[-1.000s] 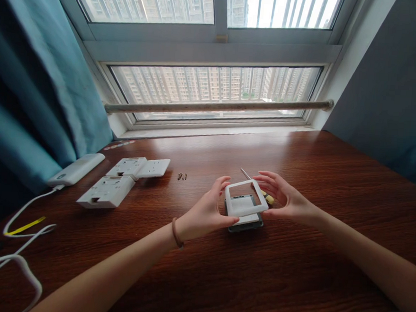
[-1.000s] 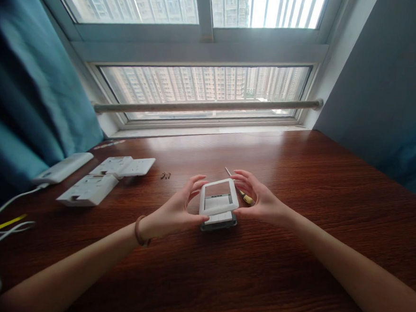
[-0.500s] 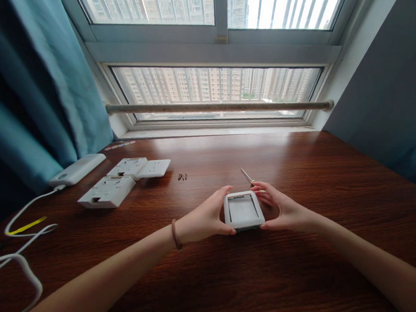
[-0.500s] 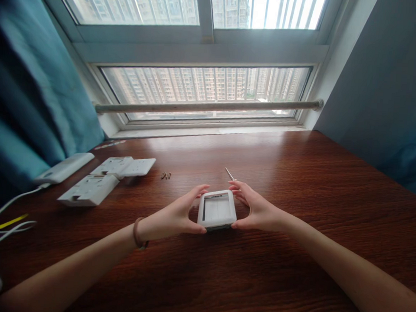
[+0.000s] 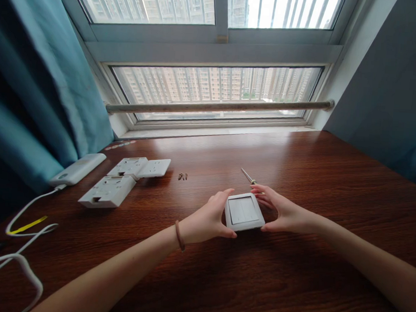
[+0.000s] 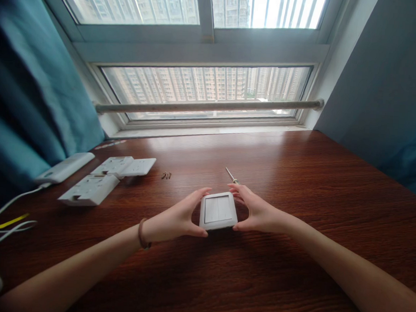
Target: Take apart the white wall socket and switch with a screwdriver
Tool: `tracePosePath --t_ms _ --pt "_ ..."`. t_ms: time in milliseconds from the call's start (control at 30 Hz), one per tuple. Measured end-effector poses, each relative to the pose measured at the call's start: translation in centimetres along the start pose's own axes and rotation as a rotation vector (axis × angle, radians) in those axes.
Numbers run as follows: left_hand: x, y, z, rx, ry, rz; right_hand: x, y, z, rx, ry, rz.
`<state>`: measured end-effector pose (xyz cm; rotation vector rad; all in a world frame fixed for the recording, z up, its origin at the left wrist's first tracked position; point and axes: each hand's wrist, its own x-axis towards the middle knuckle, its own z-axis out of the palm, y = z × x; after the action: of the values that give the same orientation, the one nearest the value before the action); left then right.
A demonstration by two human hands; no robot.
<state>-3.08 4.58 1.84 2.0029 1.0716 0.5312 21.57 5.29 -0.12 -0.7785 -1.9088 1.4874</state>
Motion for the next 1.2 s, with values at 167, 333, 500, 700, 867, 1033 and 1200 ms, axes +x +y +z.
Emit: tracePosePath --t_ms 167,333,500,700,867,1033,1200 --pt "-0.1 0.3 0.0 -0.046 -0.020 -0.021 0.1 -0.5 0.1 0.013 -0.019 0.027" --pt "0.0 -0.1 0.0 -0.178 0.026 -0.028 0.0 -0.9 0.2 0.066 -0.038 0.053" --pt "0.4 -0.8 -0.5 -0.174 0.079 -0.171 0.1 -0.9 0.3 0.089 0.027 0.141" --pt "1.1 -0.3 -0.9 -0.316 -0.095 -0.425 0.3 -0.4 0.4 -0.065 0.154 0.206" --pt "1.3 0.2 -0.4 -0.517 -0.080 -0.473 0.4 -0.4 1.3 -0.043 0.147 0.249" --pt "1.1 0.4 0.1 -0.602 0.027 -0.438 0.4 -0.2 1.6 0.105 0.171 0.253" --pt "1.0 0.7 0.0 -0.669 0.045 -0.355 0.4 -0.4 1.7 0.261 0.194 0.278"
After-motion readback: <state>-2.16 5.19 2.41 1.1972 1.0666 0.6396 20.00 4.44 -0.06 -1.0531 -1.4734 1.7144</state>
